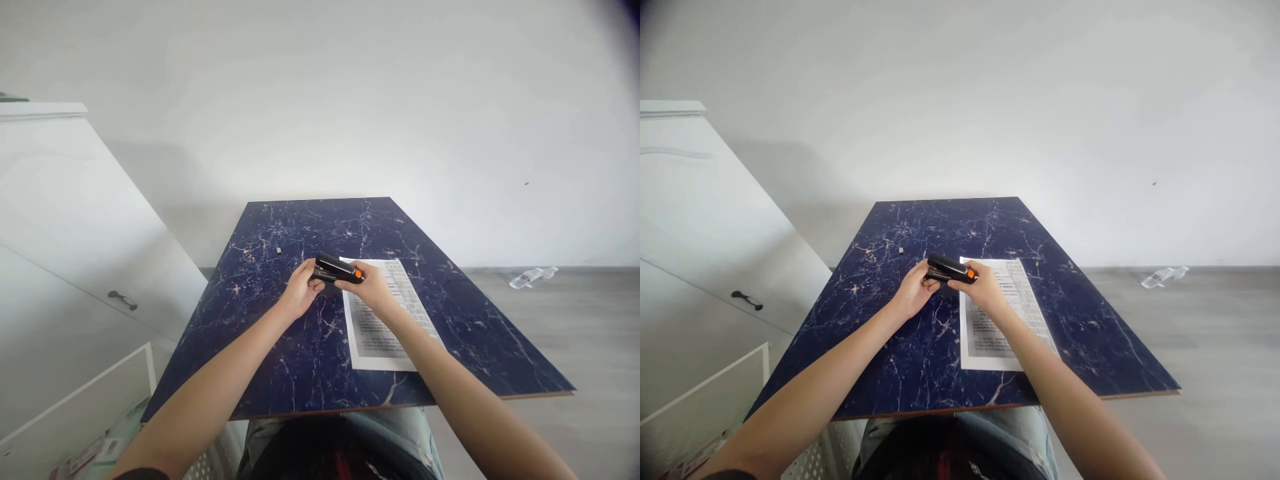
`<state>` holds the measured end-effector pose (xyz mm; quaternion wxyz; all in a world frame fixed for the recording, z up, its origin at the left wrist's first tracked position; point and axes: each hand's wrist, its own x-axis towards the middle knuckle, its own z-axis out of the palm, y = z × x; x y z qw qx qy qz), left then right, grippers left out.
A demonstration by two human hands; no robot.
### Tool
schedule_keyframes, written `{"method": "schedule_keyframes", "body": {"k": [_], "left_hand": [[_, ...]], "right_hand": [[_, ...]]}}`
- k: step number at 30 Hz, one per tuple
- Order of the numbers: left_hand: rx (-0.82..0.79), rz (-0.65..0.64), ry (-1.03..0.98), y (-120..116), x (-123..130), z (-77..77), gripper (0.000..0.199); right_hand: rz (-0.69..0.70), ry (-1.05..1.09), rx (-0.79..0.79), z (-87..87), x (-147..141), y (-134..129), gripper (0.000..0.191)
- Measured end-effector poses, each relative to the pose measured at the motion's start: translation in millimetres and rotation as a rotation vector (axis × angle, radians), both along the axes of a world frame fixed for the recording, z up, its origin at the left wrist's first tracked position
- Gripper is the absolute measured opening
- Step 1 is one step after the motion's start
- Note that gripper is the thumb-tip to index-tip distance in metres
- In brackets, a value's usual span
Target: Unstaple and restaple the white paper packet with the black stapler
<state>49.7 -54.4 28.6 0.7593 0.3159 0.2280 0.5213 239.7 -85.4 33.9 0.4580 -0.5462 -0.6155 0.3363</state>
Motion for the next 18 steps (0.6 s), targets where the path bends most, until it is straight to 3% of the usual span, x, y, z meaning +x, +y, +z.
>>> {"method": "schedule_keyframes", "body": {"k": [3, 9, 12, 18], "left_hand": [[0.010, -0.018, 0.058, -0.1, -2.3, 1.4, 0.020], [0.048, 0.067, 0.106, -1.7, -1.4, -0.7, 0.021], [-0.027, 0.085, 0.042, 0.9, -2.3, -0.5, 0.010], [-0.143, 0.061, -0.002, 7.0, -1.0, -1.3, 0.025]], "right_hand": [[0.001, -0.265, 0.062, 4.9, 0.5, -2.9, 0.034], [-0.087, -0.417, 0.064, 21.0, 14.7, -21.5, 0.036], [-0.196, -0.422, -0.073, 21.3, 53.6, -39.4, 0.042], [-0.588, -0.536, -0.148, -8.0, 152.3, -88.0, 0.047]]}}
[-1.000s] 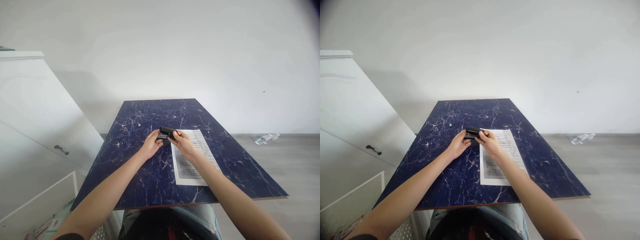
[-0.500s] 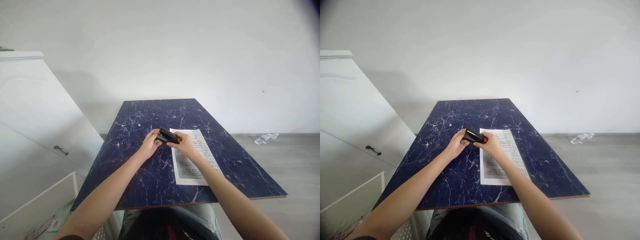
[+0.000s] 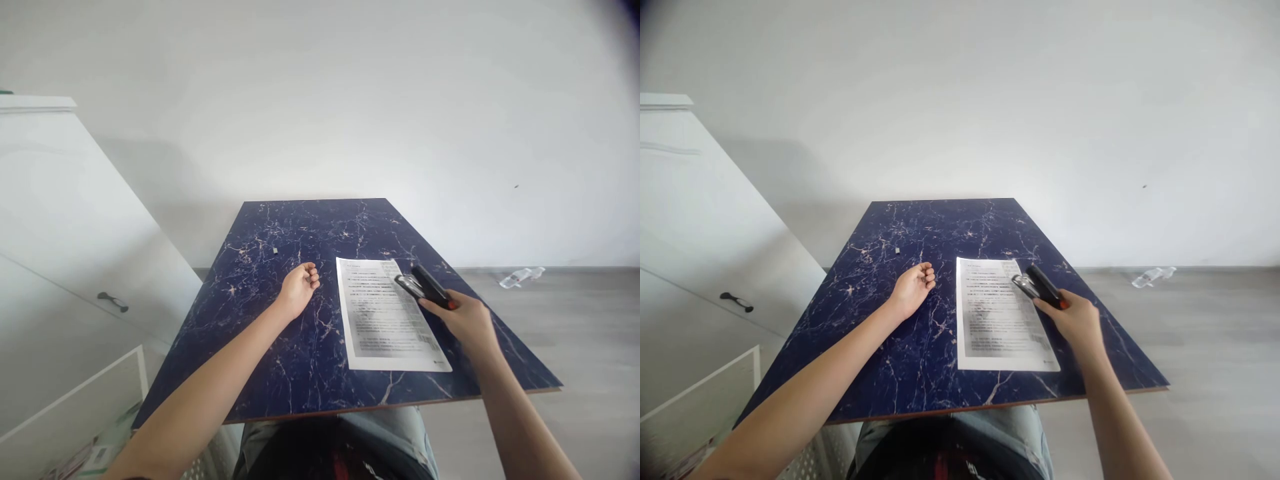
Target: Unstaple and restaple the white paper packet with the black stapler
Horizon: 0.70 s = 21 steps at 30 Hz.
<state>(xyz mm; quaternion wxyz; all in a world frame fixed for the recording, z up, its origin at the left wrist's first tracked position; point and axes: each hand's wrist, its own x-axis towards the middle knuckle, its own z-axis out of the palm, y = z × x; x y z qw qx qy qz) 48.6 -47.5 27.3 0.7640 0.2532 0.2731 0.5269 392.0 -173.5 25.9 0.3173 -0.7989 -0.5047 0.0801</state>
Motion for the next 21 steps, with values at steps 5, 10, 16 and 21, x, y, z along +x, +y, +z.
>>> {"method": "schedule_keyframes", "body": {"k": [5, 10, 16, 21], "left_hand": [[0.066, -0.011, 0.034, -0.7, 2.7, -4.1, 0.021], [0.173, -0.024, 0.056, -4.4, 3.0, -8.1, 0.022], [0.173, -0.102, 0.046, -8.6, 1.6, -5.1, 0.025], [0.195, -0.179, 0.106, -15.8, 2.1, 1.4, 0.036]], "right_hand": [[-0.114, -0.022, -0.058, -8.1, 29.9, -27.4, 0.040], [-0.108, 0.000, -0.033, -17.3, 30.6, -26.1, 0.050], [-0.003, -0.056, -0.042, -20.3, 39.9, -18.3, 0.057], [-0.039, -0.250, 0.308, 26.4, -11.8, -15.2, 0.060]]}}
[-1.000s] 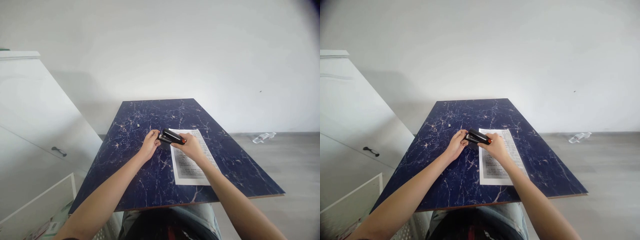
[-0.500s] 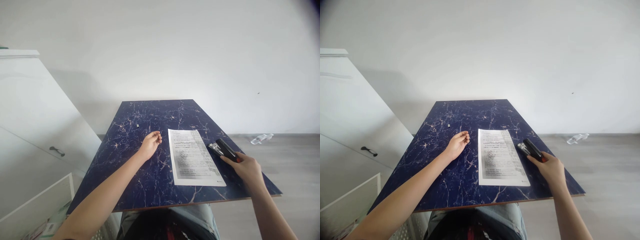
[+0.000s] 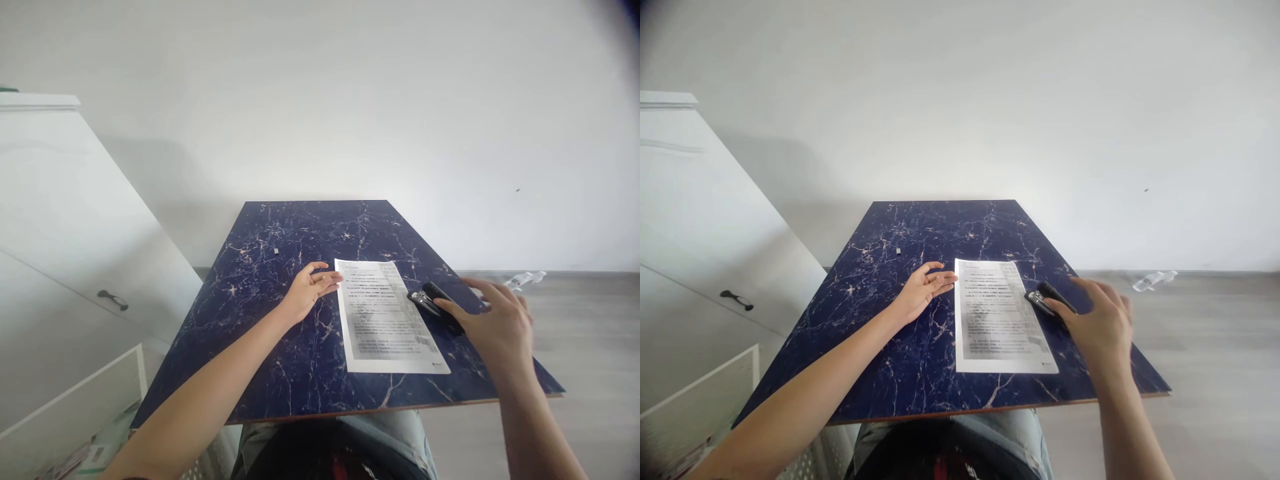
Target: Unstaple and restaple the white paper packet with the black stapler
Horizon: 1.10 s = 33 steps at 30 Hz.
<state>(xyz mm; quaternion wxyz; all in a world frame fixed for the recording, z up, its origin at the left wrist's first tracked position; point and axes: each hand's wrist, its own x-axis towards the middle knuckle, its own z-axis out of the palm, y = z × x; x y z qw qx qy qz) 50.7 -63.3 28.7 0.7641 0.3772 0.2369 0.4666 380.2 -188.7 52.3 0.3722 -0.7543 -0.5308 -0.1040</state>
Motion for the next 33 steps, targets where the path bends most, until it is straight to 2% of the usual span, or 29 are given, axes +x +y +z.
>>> {"method": "schedule_keyframes", "body": {"k": [2, 4, 6, 9, 13, 16, 19, 22, 26, 29, 33], "left_hand": [[0.035, -0.068, 0.035, -4.4, 1.2, 2.5, 0.042], [0.076, -0.150, 0.049, -9.4, 2.7, 4.5, 0.048], [0.110, -0.210, 0.040, -13.8, 4.0, 5.6, 0.053], [0.143, -0.210, 0.034, -16.4, 4.3, 4.7, 0.057], [0.139, -0.172, 0.012, -11.5, 1.6, 0.9, 0.059], [0.128, -0.176, -0.034, -6.6, -0.1, -1.2, 0.056], [0.114, -0.136, -0.061, -2.9, -0.5, -2.8, 0.049], [0.088, 0.019, -0.041, 2.3, -1.3, -6.4, 0.033], [0.067, 0.200, 0.059, 13.1, -5.8, -13.7, 0.024], [0.072, 0.262, 0.135, 20.9, -11.7, -16.5, 0.023], [0.067, 0.329, 0.196, 27.5, -18.0, -17.5, 0.018]], "right_hand": [[0.356, 0.091, 0.007, 14.9, -46.0, 10.4, 0.041], [0.739, 0.091, -0.079, 21.8, -94.0, 27.8, 0.042], [0.988, 0.021, -0.104, 22.7, -132.2, 48.3, 0.042], [1.107, 0.013, -0.119, 20.6, -159.6, 73.2, 0.027], [1.149, 0.064, -0.150, 21.4, -159.9, 83.2, 0.022], [1.138, 0.090, -0.153, 23.4, -157.3, 82.9, 0.031], [1.014, 0.021, -0.176, 25.3, -151.9, 98.8, 0.036], [0.730, -0.050, -0.190, 25.0, -132.6, 145.6, 0.027], [0.368, -0.003, -0.505, 16.3, -88.5, 226.6, 0.015], [0.275, 0.027, -0.578, 4.1, -57.8, 263.6, 0.011], [0.206, 0.054, -0.608, -12.2, -33.1, 278.4, 0.013]]}}
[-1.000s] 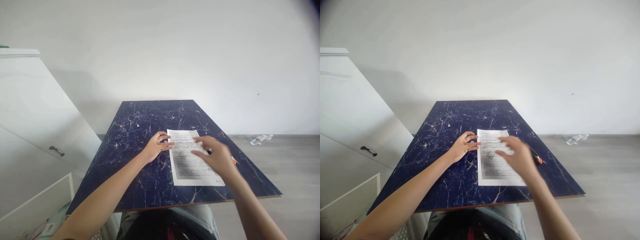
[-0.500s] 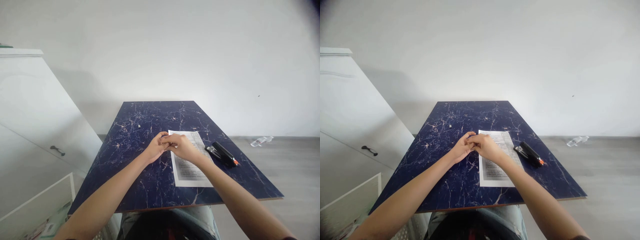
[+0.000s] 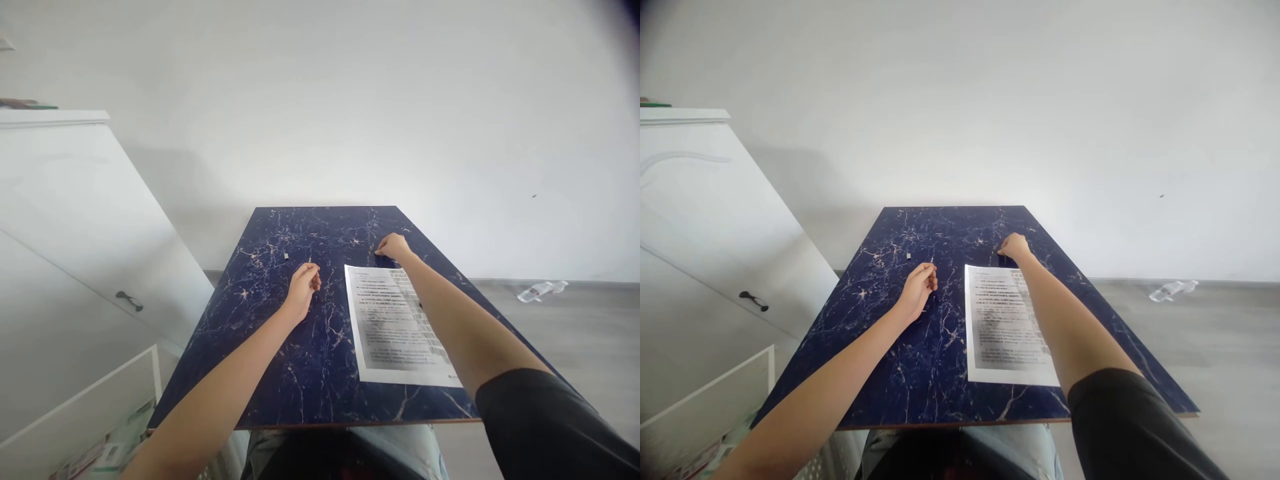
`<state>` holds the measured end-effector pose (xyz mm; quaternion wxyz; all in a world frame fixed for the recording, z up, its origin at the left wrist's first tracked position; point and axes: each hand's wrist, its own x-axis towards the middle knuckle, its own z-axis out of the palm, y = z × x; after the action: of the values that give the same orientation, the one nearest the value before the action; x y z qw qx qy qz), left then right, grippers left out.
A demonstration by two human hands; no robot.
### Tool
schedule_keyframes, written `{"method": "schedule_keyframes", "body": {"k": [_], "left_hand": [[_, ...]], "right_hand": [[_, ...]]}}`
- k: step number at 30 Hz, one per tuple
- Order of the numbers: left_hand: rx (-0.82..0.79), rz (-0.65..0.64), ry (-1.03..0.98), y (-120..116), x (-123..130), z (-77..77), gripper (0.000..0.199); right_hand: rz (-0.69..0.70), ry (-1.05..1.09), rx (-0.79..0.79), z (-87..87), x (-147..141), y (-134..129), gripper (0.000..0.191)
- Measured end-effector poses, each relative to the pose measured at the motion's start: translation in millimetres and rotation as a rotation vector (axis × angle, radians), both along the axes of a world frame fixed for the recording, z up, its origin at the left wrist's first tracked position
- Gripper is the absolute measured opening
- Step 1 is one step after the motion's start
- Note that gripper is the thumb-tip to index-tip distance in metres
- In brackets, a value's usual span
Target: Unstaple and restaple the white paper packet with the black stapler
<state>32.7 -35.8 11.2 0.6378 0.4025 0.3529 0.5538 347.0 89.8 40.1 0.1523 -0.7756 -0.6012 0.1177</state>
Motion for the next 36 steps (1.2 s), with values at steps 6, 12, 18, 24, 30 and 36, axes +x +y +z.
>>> {"method": "schedule_keyframes", "body": {"k": [6, 12, 18, 24, 30, 36], "left_hand": [[-0.015, 0.057, 0.080, 3.2, -0.6, -3.9, 0.017], [-0.012, 0.053, 0.071, 5.3, -2.9, -6.0, 0.016], [-0.017, 0.098, 0.068, 5.6, -2.2, -4.4, 0.016], [0.025, 0.139, 0.131, 11.0, -2.6, -7.4, 0.018], [0.249, 0.217, 0.669, 26.5, -27.3, -4.2, 0.021], [0.600, 0.325, 1.333, 52.3, -54.5, -12.7, 0.038]], "right_hand": [[-0.035, 0.017, 0.016, -13.2, 8.7, 4.1, 0.021], [-0.039, 0.011, 0.003, -9.7, 10.1, 1.8, 0.024], [0.080, 0.001, 0.078, 15.7, -24.2, -17.1, 0.027], [0.709, 0.334, -0.076, 39.1, -108.8, -66.9, 0.051], [0.498, 0.242, 0.206, 44.8, -73.1, -144.8, 0.024], [-0.098, 0.129, 0.537, 9.0, 48.8, -228.4, 0.031]]}}
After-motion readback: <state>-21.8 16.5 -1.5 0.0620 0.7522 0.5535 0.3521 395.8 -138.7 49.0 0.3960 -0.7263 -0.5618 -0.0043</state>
